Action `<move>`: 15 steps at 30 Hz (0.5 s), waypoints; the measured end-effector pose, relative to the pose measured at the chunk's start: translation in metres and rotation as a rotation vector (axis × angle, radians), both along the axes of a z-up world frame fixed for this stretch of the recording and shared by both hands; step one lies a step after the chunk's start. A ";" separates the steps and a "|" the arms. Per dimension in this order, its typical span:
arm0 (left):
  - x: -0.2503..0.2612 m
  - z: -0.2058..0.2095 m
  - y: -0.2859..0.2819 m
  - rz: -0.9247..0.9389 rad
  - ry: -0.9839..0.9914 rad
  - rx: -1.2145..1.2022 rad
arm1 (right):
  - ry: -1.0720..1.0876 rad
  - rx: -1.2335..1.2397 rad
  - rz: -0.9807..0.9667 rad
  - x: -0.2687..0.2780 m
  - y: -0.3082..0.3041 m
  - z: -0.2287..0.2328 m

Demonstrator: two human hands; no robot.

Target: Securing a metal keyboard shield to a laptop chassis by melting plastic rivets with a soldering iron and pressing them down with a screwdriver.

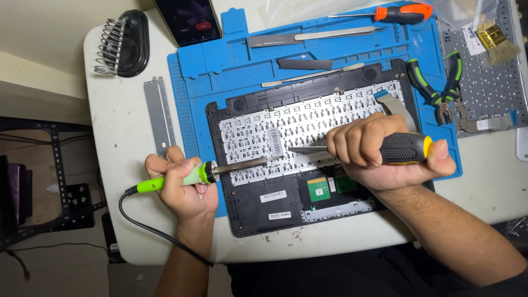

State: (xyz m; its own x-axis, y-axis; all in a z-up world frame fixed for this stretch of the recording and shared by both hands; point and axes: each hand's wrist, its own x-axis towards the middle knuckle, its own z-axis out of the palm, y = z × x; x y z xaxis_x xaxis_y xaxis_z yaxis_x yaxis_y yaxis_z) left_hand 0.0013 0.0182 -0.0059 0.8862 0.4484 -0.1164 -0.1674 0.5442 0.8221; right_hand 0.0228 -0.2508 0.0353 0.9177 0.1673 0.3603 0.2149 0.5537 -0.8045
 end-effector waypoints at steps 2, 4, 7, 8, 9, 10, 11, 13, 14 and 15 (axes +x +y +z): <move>0.000 0.001 -0.001 0.010 0.007 0.008 | 0.012 -0.012 0.009 0.000 -0.001 0.000; 0.000 0.002 -0.002 0.012 0.036 0.017 | 0.001 -0.042 -0.012 0.000 -0.002 -0.001; 0.000 0.007 -0.006 0.022 0.050 0.040 | 0.005 -0.036 0.012 0.000 -0.002 0.002; 0.000 0.007 -0.007 0.021 0.055 0.041 | 0.010 -0.035 0.010 0.000 -0.001 0.001; 0.000 0.008 -0.008 0.027 0.061 0.054 | -0.003 -0.047 0.000 0.001 0.000 0.001; -0.001 0.009 -0.009 0.034 0.066 0.066 | -0.018 -0.059 -0.011 0.002 0.001 0.000; -0.001 0.007 -0.009 0.033 0.069 0.067 | -0.014 -0.059 -0.012 0.002 0.000 0.002; -0.002 0.006 -0.007 -0.005 0.045 0.051 | -0.011 -0.067 0.032 0.003 0.000 0.005; -0.002 0.005 -0.007 -0.005 0.048 0.053 | -0.009 -0.065 0.033 0.003 0.000 0.006; -0.002 0.005 -0.006 -0.008 0.043 0.045 | -0.008 -0.075 0.036 0.003 0.000 0.007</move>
